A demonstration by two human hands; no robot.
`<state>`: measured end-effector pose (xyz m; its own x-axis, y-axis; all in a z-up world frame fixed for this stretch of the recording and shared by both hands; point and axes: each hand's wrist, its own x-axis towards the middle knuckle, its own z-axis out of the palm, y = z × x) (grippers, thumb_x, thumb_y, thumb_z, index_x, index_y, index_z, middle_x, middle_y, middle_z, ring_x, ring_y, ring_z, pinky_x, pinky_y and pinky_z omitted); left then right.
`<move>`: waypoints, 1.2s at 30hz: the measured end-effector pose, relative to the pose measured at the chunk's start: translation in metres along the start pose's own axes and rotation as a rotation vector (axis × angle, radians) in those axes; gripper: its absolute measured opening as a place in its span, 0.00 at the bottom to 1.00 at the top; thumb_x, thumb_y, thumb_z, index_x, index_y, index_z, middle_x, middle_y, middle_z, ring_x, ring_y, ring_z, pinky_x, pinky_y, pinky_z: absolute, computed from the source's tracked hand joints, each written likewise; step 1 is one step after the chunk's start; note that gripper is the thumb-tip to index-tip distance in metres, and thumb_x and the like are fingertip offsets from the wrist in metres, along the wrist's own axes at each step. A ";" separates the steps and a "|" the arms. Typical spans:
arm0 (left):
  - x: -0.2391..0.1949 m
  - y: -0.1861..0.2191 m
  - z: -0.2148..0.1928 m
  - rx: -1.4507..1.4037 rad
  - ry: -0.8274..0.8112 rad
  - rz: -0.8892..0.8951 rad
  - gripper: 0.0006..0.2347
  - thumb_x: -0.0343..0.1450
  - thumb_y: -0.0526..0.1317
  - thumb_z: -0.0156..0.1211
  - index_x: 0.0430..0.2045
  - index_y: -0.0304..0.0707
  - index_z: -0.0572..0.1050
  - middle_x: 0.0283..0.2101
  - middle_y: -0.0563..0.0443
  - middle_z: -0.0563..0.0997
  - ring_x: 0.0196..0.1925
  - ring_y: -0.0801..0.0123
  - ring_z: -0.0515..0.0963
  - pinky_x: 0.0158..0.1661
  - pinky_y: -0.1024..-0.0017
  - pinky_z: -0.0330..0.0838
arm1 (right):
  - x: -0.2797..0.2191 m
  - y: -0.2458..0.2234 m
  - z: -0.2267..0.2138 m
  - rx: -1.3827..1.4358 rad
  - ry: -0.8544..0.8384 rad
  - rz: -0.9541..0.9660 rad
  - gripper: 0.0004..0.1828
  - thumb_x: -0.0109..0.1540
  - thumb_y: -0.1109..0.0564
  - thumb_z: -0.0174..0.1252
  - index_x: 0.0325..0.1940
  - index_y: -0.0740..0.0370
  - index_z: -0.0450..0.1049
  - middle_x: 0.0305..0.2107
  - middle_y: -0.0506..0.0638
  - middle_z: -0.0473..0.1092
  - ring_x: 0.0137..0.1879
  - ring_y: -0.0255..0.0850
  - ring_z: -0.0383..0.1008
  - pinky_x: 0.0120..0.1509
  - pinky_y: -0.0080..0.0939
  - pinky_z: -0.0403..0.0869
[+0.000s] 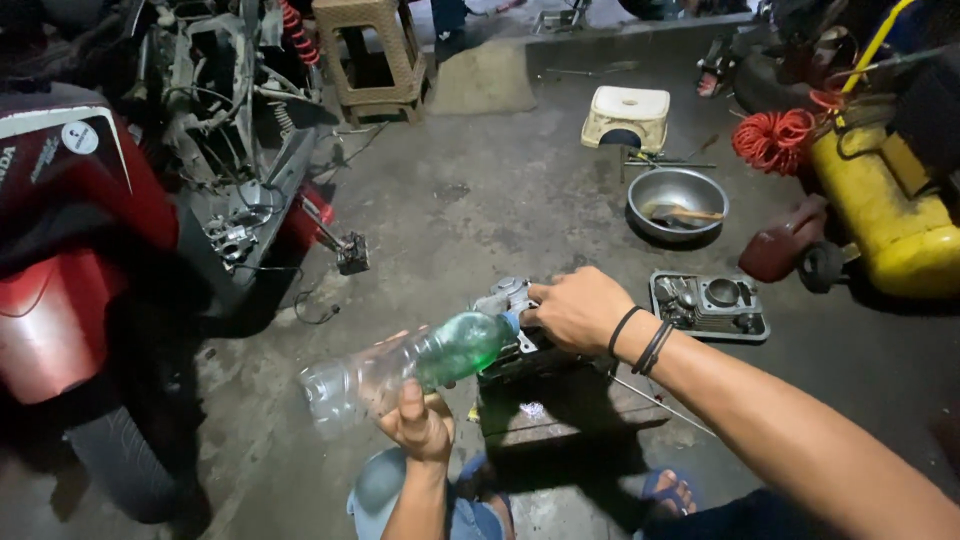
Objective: The person cleans a metal engine cylinder head using a small brush and a green liquid from a plastic bottle. They scrub the surface and crevices, then pour the liquid over the part to rinse it.
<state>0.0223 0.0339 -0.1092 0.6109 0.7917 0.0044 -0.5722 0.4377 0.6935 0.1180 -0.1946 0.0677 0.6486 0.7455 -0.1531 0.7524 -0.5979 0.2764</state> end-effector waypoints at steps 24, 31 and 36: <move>-0.008 0.049 0.053 -0.086 -0.086 0.025 0.15 0.64 0.48 0.65 0.08 0.42 0.75 0.16 0.51 0.75 0.21 0.56 0.79 0.18 0.59 0.75 | 0.005 -0.004 0.005 0.028 -0.139 0.166 0.14 0.65 0.54 0.47 0.35 0.48 0.80 0.36 0.43 0.78 0.39 0.52 0.83 0.35 0.55 0.77; -0.006 0.052 0.050 -0.080 -0.142 0.019 0.13 0.66 0.48 0.62 0.11 0.46 0.71 0.19 0.55 0.73 0.25 0.57 0.78 0.17 0.61 0.68 | 0.007 -0.007 -0.017 -0.014 -0.198 0.162 0.20 0.65 0.56 0.47 0.61 0.58 0.72 0.32 0.45 0.81 0.37 0.52 0.83 0.34 0.52 0.78; -0.011 0.067 0.065 -0.171 -0.227 0.097 0.22 0.66 0.42 0.63 0.56 0.43 0.72 0.46 0.49 0.80 0.48 0.53 0.80 0.36 0.48 0.81 | 0.012 -0.013 0.011 -0.011 -0.240 0.120 0.12 0.64 0.53 0.50 0.38 0.45 0.81 0.42 0.41 0.77 0.42 0.51 0.82 0.35 0.52 0.76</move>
<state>0.0128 0.0268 -0.0159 0.6449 0.7260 0.2388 -0.7056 0.4455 0.5511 0.1173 -0.1812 0.0521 0.7424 0.5779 -0.3390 0.6684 -0.6735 0.3157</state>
